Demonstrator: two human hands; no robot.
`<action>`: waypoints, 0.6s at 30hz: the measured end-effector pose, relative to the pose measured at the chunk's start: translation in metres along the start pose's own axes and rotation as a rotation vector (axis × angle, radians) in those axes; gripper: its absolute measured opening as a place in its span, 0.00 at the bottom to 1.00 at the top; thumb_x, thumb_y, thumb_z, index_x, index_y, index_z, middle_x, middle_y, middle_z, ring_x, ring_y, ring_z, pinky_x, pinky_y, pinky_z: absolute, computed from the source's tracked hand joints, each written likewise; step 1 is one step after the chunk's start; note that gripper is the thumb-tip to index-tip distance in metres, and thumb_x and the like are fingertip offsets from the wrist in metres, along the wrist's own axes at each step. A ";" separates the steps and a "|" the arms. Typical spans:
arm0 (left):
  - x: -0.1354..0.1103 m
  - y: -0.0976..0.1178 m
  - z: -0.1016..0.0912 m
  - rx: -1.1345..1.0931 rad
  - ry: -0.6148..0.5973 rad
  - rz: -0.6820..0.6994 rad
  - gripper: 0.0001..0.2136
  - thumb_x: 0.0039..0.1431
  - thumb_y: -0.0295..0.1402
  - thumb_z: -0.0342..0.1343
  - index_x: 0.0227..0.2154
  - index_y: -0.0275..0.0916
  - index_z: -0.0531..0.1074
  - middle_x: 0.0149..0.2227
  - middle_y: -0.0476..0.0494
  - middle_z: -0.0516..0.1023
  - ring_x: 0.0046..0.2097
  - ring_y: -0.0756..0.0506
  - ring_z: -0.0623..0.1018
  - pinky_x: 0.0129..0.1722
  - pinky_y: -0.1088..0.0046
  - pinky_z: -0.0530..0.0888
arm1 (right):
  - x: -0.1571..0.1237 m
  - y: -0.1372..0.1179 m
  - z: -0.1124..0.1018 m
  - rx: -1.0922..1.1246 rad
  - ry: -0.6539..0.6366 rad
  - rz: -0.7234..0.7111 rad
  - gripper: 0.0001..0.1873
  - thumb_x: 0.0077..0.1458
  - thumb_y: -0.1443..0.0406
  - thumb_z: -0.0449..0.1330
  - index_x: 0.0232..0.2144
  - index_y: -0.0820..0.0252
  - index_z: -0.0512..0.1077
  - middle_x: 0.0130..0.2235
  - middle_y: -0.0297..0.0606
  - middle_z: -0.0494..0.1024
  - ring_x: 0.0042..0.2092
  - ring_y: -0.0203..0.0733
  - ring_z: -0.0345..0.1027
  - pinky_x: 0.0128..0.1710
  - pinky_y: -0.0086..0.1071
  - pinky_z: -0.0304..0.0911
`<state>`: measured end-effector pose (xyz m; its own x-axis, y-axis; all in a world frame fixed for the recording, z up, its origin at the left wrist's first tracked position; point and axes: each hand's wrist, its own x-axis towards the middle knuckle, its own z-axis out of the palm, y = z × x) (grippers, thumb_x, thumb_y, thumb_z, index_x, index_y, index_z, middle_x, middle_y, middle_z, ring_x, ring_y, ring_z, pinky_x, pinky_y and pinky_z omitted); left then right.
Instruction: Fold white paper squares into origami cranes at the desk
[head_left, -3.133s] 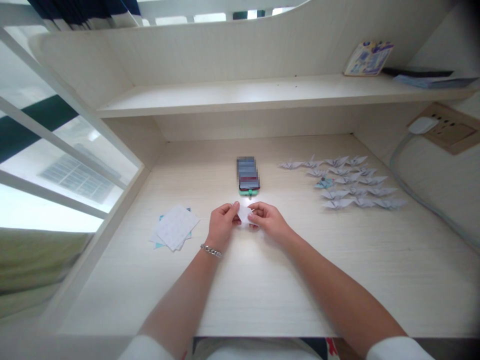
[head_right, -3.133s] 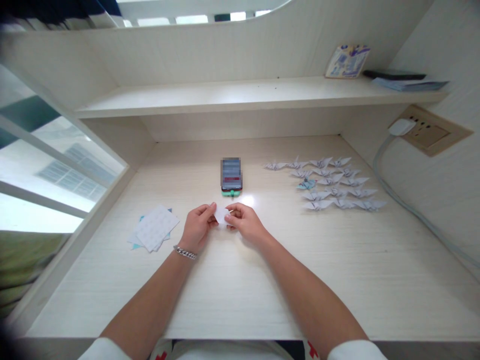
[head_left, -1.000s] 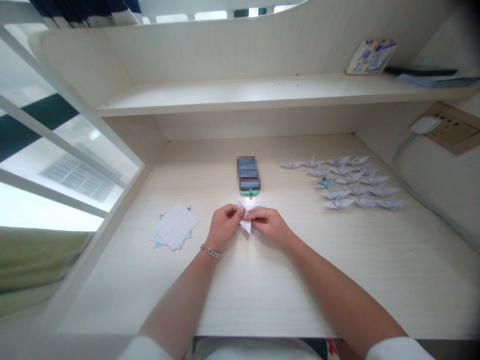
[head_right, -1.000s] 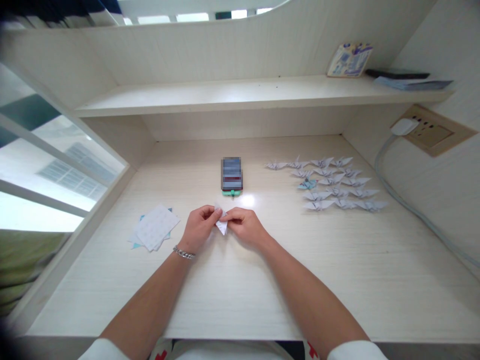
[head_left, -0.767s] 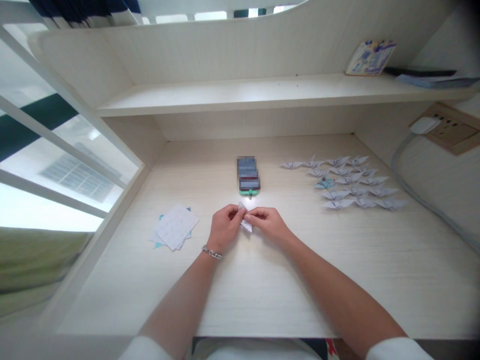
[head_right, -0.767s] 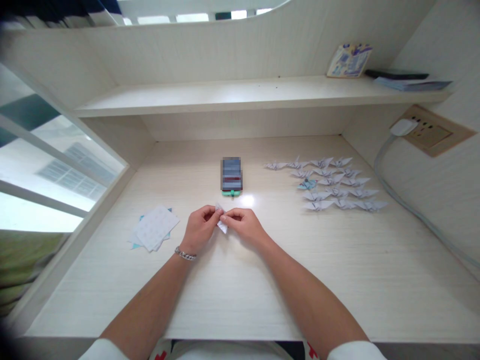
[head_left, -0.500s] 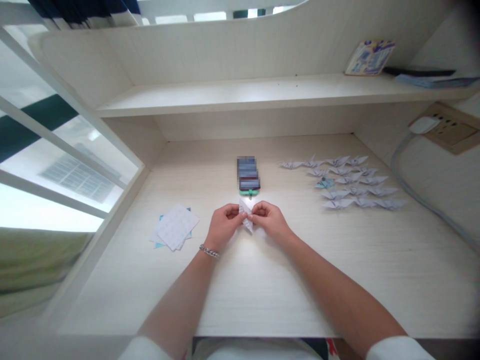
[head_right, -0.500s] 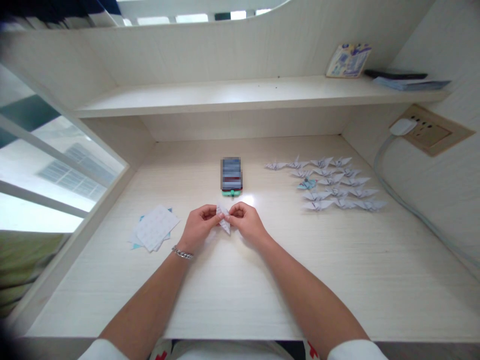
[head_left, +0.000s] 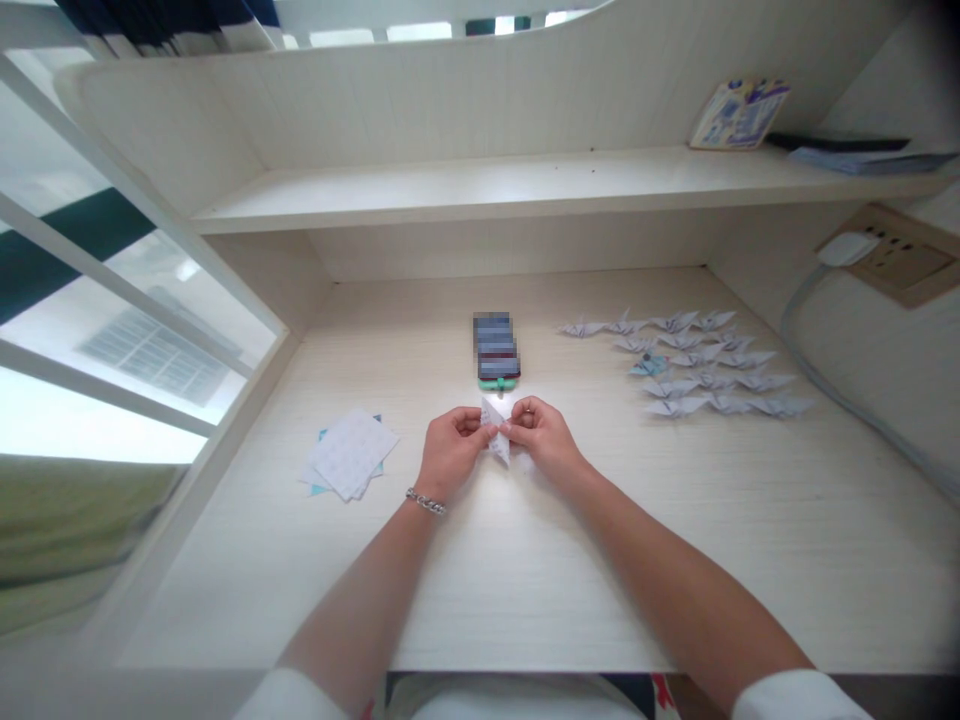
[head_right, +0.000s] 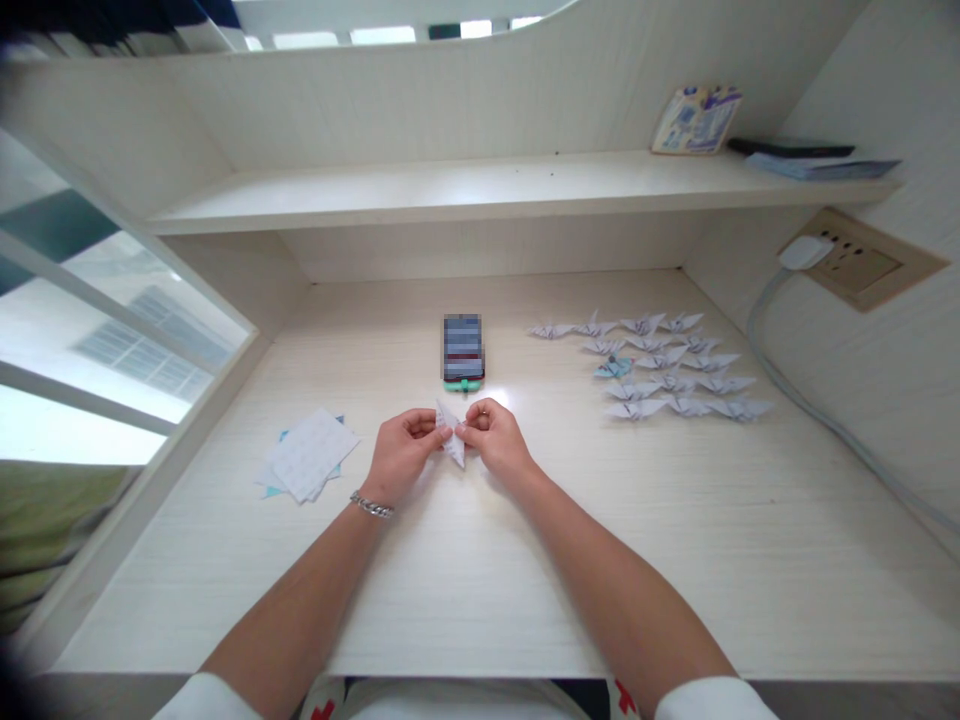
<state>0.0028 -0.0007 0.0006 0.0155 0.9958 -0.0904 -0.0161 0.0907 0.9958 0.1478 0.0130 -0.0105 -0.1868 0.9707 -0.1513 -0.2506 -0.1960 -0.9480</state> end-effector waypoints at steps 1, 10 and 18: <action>0.000 0.000 0.000 -0.002 0.005 0.000 0.15 0.42 0.35 0.62 0.33 0.32 0.74 0.30 0.40 0.78 0.30 0.47 0.76 0.30 0.71 0.74 | 0.000 0.000 0.000 0.002 -0.002 -0.003 0.19 0.34 0.59 0.67 0.25 0.57 0.61 0.19 0.26 0.68 0.22 0.35 0.65 0.25 0.31 0.63; -0.001 -0.002 0.003 -0.019 -0.035 -0.063 0.13 0.43 0.37 0.60 0.30 0.32 0.74 0.25 0.44 0.76 0.26 0.50 0.73 0.26 0.75 0.71 | -0.002 0.001 0.001 -0.147 0.022 -0.100 0.14 0.43 0.61 0.61 0.33 0.58 0.63 0.20 0.26 0.67 0.20 0.32 0.60 0.20 0.25 0.53; 0.001 -0.001 0.002 -0.067 0.012 -0.080 0.11 0.42 0.38 0.61 0.22 0.33 0.72 0.21 0.48 0.73 0.24 0.52 0.71 0.24 0.77 0.69 | -0.006 -0.003 0.001 -0.161 -0.104 -0.067 0.26 0.39 0.63 0.65 0.42 0.58 0.63 0.26 0.31 0.72 0.28 0.36 0.68 0.28 0.29 0.62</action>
<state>0.0045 0.0003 -0.0007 0.0071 0.9853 -0.1706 -0.0824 0.1706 0.9819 0.1488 0.0079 -0.0066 -0.2735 0.9597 -0.0642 -0.1124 -0.0982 -0.9888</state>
